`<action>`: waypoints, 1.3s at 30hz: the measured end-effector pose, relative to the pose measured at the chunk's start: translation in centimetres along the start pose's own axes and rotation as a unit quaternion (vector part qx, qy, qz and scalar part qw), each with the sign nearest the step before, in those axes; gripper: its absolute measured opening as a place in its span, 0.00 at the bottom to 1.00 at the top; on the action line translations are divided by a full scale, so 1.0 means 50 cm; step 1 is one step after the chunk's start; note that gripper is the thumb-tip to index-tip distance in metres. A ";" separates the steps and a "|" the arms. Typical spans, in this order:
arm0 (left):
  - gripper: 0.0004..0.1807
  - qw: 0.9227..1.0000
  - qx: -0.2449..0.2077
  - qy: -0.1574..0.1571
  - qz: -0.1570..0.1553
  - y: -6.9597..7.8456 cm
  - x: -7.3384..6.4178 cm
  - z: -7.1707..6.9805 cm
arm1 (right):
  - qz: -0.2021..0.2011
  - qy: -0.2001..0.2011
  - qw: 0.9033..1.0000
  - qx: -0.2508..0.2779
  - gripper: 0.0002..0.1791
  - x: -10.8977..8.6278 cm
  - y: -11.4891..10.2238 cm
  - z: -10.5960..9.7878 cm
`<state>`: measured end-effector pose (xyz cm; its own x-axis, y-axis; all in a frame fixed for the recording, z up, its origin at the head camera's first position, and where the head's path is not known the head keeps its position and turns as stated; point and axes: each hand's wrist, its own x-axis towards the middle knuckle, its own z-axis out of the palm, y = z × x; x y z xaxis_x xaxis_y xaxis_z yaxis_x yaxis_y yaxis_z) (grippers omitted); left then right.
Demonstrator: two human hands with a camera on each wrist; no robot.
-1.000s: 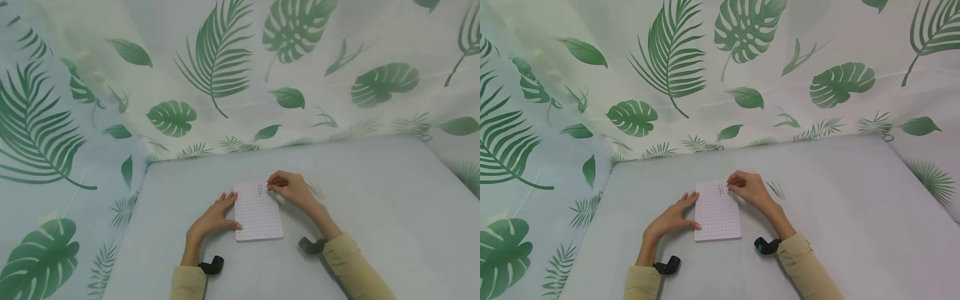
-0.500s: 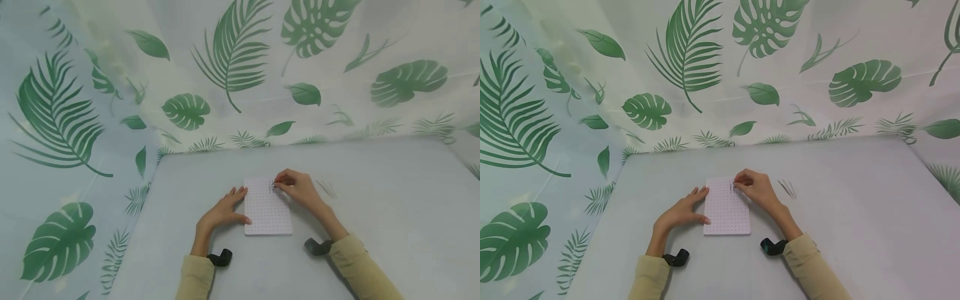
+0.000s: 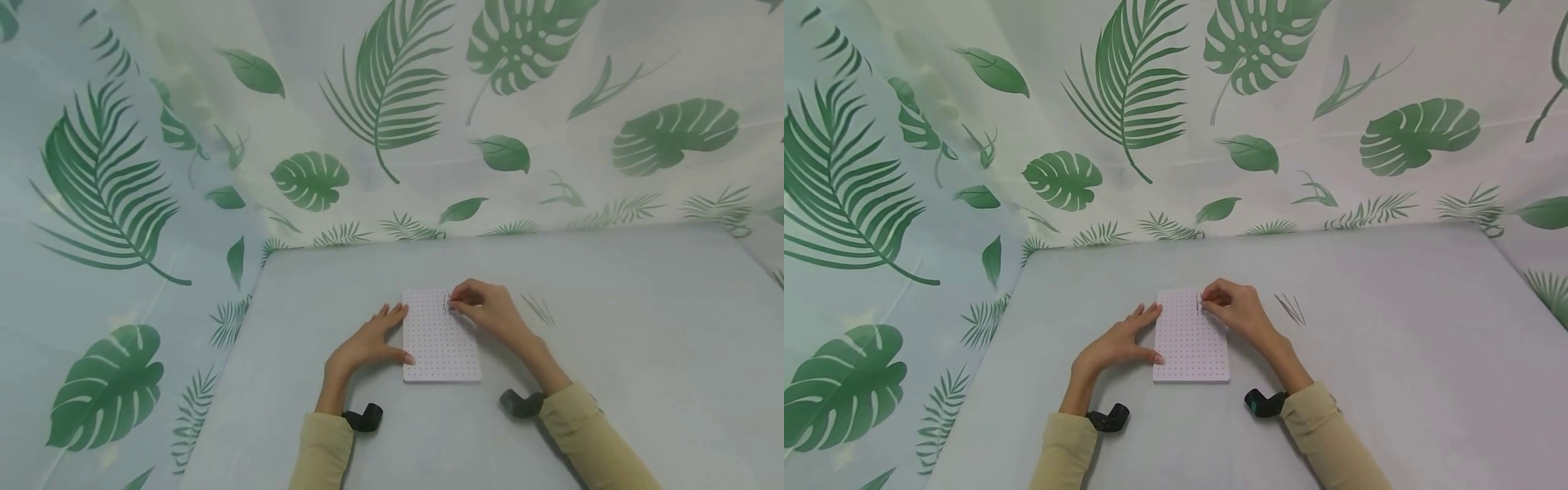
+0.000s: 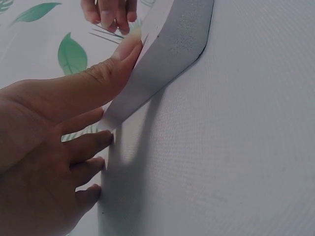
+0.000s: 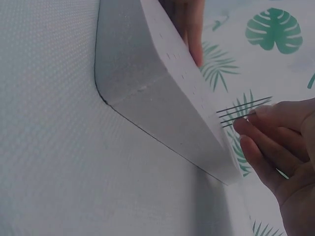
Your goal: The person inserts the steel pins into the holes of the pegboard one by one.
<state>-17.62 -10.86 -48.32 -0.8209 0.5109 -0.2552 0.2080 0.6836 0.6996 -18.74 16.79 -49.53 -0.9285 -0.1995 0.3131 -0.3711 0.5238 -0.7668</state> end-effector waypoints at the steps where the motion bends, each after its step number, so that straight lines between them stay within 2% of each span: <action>1: 0.56 1.000 -0.001 0.001 -0.001 0.001 0.000 0.000 | 0.000 -0.002 1.000 -0.001 0.07 0.001 0.000 -0.001; 9: 0.56 1.000 0.010 0.000 -0.009 0.003 0.002 -0.002 | 0.010 -0.019 1.000 -0.017 0.08 0.002 0.007 -0.012; 19: 0.56 1.000 0.025 -0.008 0.007 0.009 0.015 -0.004 | 0.035 -0.021 0.998 -0.053 0.07 -0.016 0.028 -0.036; 29: 0.56 0.999 0.029 -0.017 0.013 -0.001 0.006 -0.005 | 0.027 -0.018 0.994 -0.101 0.06 -0.038 0.055 -0.085; 39: 0.59 0.999 0.031 -0.028 0.018 -0.001 0.006 -0.012 | 0.025 -0.052 0.986 -0.158 0.06 -0.060 0.073 -0.164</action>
<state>-18.21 -11.06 -48.03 -0.7819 0.5631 -0.2675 0.2713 0.6937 0.6673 -17.20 26.10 -48.69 -0.9477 -0.2418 0.2084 -0.3184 0.7630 -0.5625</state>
